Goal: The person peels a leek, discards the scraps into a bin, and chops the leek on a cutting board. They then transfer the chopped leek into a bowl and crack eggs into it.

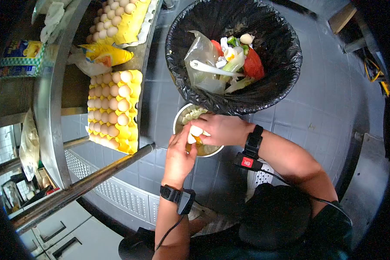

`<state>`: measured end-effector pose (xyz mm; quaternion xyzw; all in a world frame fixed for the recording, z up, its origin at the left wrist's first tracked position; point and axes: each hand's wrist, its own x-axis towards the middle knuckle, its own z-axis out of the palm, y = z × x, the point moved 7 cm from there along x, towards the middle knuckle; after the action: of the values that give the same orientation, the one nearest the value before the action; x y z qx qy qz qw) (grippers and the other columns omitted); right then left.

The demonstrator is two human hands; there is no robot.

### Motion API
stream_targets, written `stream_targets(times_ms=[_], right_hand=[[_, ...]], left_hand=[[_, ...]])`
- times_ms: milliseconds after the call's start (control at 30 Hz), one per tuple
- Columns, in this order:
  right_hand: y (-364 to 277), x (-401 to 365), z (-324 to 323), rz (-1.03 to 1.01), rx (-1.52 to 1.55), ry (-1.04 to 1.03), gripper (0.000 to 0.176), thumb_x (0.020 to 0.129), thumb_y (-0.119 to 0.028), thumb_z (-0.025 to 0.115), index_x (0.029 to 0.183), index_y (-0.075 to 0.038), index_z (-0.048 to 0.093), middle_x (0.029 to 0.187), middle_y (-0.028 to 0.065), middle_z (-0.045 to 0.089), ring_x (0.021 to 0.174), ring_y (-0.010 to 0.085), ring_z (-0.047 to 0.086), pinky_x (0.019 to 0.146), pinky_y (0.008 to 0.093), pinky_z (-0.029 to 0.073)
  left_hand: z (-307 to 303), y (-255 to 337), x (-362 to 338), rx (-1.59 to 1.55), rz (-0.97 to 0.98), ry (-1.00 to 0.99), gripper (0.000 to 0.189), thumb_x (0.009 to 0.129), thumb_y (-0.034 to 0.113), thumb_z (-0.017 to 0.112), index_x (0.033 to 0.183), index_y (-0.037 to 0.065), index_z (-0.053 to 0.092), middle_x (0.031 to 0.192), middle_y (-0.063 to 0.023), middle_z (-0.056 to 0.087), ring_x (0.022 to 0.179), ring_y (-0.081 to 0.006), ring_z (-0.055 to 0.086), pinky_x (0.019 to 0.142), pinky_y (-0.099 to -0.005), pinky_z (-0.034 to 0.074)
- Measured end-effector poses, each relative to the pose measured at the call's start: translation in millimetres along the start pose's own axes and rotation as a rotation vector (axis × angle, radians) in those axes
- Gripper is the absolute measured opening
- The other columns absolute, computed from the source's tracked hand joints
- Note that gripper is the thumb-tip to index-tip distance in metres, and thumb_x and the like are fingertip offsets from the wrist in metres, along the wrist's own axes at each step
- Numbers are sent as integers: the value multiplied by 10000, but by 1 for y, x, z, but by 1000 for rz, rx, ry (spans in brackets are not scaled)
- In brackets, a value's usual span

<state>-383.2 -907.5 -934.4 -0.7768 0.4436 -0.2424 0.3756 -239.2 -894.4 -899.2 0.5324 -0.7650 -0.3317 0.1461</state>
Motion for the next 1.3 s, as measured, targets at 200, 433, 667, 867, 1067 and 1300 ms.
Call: stream_targets(times_ms=[200,433,667,867,1067,1300], right_hand=[[-1,-2,-6,231,192,-19,530,901,-416,736,1291,-95,576,1158,185,701,1063,351,706,891,431,572],[38,-8,29,413,992,65,520,976,-397,684,1387,-101,563,1220,135,691,1080,232,687,955,364,546],[25,-12,29,674,982,-83,312,1015,-333,534,1139,-83,675,1052,21,674,896,92,623,635,267,488],[34,-32,42,671,1184,-32,305,997,-314,568,1150,-59,631,1144,64,644,1046,154,643,820,321,570],[14,-24,39,713,1578,7,308,1033,-164,559,1299,-12,590,1291,140,662,1155,260,690,949,375,570],[17,-22,46,745,1548,-6,363,1041,-216,577,1336,-4,578,1259,147,679,1115,242,692,960,359,563]], left_hand=[[18,-28,-5,-521,-153,45,599,873,-70,674,1447,43,543,1265,-152,675,1154,-208,658,985,-336,532],[-24,-4,0,-1215,-73,238,574,906,-126,618,1447,26,503,1241,-97,669,1125,-179,658,1015,-330,525],[-74,116,59,-936,-61,90,738,1034,84,591,1648,79,181,1432,-181,511,1017,-220,705,828,-311,594],[-144,-53,48,240,-58,621,465,894,76,719,1334,-31,614,1214,-244,649,1011,-344,676,860,-418,562],[-144,-127,59,481,-198,395,437,798,83,774,1202,-32,655,1161,-271,646,1038,-468,623,948,-509,512],[-158,-143,54,232,-325,502,341,832,111,793,1114,-21,654,1091,-217,685,987,-372,672,916,-424,536]])
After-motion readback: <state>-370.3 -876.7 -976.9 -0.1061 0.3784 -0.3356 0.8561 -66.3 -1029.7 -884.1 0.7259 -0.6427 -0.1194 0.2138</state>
